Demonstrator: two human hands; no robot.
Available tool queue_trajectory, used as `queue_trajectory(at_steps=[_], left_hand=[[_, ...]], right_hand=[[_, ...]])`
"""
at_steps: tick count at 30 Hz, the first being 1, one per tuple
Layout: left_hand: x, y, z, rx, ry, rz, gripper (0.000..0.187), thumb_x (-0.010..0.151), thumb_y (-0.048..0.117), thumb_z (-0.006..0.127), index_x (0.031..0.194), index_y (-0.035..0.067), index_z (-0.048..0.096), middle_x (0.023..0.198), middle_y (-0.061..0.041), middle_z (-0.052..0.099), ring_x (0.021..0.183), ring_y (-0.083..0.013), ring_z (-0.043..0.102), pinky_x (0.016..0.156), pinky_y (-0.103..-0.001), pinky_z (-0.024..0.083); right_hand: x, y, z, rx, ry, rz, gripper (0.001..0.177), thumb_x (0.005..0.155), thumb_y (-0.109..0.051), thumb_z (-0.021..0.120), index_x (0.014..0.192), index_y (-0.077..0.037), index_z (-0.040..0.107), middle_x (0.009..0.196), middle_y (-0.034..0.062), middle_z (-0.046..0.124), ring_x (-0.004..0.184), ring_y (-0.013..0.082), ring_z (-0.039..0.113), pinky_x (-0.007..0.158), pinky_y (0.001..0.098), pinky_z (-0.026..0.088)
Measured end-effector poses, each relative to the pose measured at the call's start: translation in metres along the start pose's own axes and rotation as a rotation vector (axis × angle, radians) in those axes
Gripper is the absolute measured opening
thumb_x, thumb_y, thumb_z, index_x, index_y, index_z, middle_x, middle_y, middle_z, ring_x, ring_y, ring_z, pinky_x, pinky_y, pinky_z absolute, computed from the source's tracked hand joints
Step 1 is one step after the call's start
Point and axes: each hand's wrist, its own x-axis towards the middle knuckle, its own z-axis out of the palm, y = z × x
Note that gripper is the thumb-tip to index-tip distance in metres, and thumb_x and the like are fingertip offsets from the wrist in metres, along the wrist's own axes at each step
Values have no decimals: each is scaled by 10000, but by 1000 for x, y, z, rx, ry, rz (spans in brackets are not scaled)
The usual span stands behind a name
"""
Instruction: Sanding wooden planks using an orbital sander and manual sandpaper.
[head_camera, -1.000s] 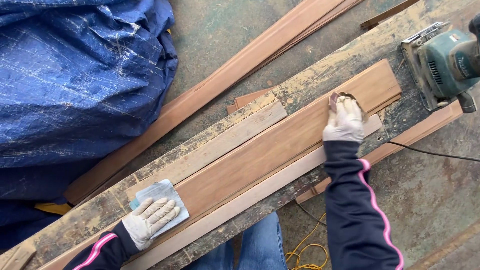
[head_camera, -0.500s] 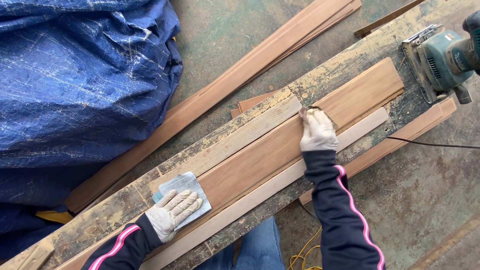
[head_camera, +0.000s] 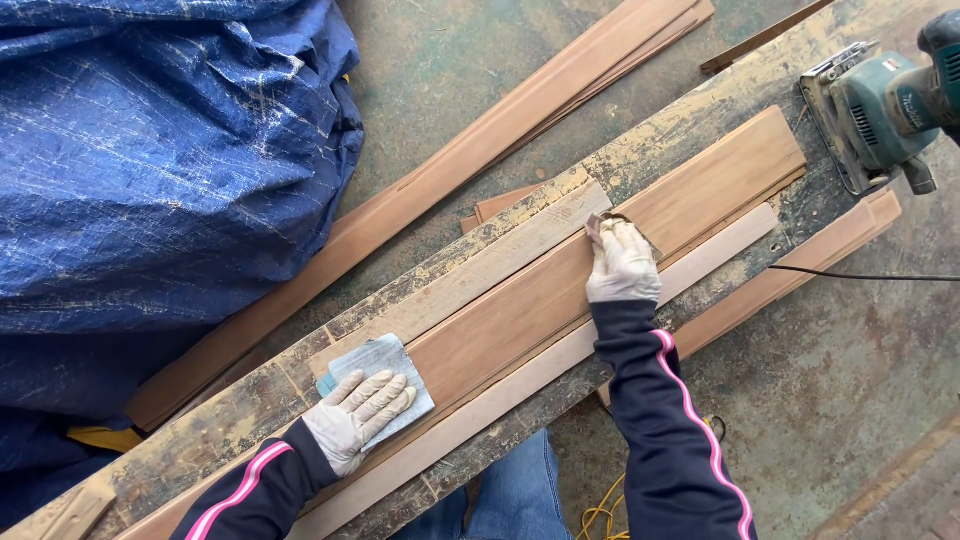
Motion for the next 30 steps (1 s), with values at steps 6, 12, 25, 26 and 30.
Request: queue_trajectory(at_steps=[6,12,25,26,30], left_hand=[[4,-2,-1,-26,-19,-12,963,660,109,606,1571,119,295,1603,-145,339,1480,-325,294,1170,-548,212],[6,-1,-4,-3,-39,-15,970,654,107,605,1572,127,293,1629,-140,339,1503,-329,296,1170,-545,208],[10,-2,-7,-6,-79,-18,970,645,113,610,1561,121,291,1650,-136,338,1522,-337,297,1162,-548,216],[8,-2,-2,-3,-79,-5,970,645,113,610,1561,121,291,1650,-136,338,1522,-337,297,1162,-548,216],[7,-8,12,30,-14,32,963,632,131,618,1545,110,314,1630,-128,361,1509,-328,312,1148,-569,217]], right_hand=[[-79,-133,13,163,118,15,246,915,2,566,1123,109,642,1046,257,708,997,338,695,933,416,593],[-33,-36,-25,213,-10,-47,185,921,-13,608,1081,25,693,966,202,691,831,298,660,794,414,583],[-64,-120,-52,411,-38,-112,200,893,-16,669,1081,51,691,988,199,708,920,270,706,822,420,585],[-54,-79,-40,400,-34,-104,200,893,-16,669,1081,51,691,988,199,708,920,270,706,822,420,585],[-17,72,-5,-13,120,129,246,983,-72,634,1217,-27,693,1049,164,716,933,297,675,876,397,580]])
